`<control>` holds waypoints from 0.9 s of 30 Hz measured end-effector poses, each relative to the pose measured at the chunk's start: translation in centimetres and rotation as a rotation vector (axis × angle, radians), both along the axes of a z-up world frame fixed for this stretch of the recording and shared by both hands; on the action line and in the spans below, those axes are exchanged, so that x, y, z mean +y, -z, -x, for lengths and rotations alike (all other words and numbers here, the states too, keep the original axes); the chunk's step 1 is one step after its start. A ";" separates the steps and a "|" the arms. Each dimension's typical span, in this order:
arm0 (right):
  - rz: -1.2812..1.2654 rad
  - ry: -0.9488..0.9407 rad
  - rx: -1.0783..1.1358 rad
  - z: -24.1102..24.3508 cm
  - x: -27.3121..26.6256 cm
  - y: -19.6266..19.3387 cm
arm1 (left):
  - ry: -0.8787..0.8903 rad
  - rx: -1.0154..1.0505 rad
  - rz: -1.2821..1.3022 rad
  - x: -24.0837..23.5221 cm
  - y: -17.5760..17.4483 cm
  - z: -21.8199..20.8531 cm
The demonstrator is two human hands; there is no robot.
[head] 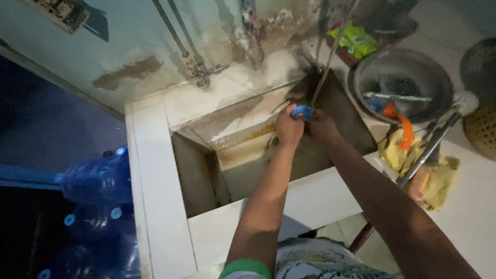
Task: The person cleans a large water jug by scrubbing the inside with a long brush, rinsing it with water in a basin, and scrubbing the cap with a small brush.
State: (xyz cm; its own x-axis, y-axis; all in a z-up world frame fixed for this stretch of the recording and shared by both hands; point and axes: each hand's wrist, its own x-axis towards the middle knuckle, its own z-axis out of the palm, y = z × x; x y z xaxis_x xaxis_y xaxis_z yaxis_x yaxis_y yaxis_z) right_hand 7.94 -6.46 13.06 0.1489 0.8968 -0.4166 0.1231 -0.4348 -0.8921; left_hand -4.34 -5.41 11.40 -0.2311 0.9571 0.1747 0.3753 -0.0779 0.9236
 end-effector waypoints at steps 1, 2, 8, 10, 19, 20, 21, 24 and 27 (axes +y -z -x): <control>-0.006 -0.002 -0.010 -0.4 0.3 -0.3 | -0.002 -0.010 -0.006 0.1 -0.1 -0.2; -0.162 -0.145 0.077 -0.9 0.3 -0.5 | 0.017 -0.111 0.074 -0.1 -0.2 -0.5; -0.610 -0.318 -0.616 -3.1 -0.1 -4.7 | 0.073 -0.300 0.045 0.9 2.6 -3.1; -0.588 -0.305 -0.665 -3.0 -0.8 -6.1 | 0.078 -0.322 -0.014 1.9 5.3 -4.8; -0.627 -0.318 -0.816 -4.1 -1.9 -6.8 | 0.170 -0.533 0.151 1.0 1.4 -5.8; -0.640 -0.286 -0.738 -3.9 -1.7 -6.6 | 0.069 -0.332 0.054 1.0 0.4 -5.5; -0.652 -0.255 -0.660 -3.8 -1.5 -6.3 | -0.031 -0.130 -0.042 1.0 -0.4 -5.2; -0.466 -0.196 -0.053 -3.3 -1.3 -4.1 | -0.034 -0.159 -0.253 0.7 -2.0 -3.3; -0.319 -0.055 0.680 -1.7 0.2 -0.1 | -0.016 -0.142 -0.148 1.1 -3.3 -1.4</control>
State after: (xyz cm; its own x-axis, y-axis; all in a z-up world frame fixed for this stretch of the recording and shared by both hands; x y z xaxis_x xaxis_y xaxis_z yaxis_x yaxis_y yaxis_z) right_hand 9.65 -6.27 13.14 -0.0972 0.9881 -0.1190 -0.4856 -0.1515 -0.8609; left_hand -2.97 -4.32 14.72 -0.2783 0.9193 0.2781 0.2446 -0.2121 0.9461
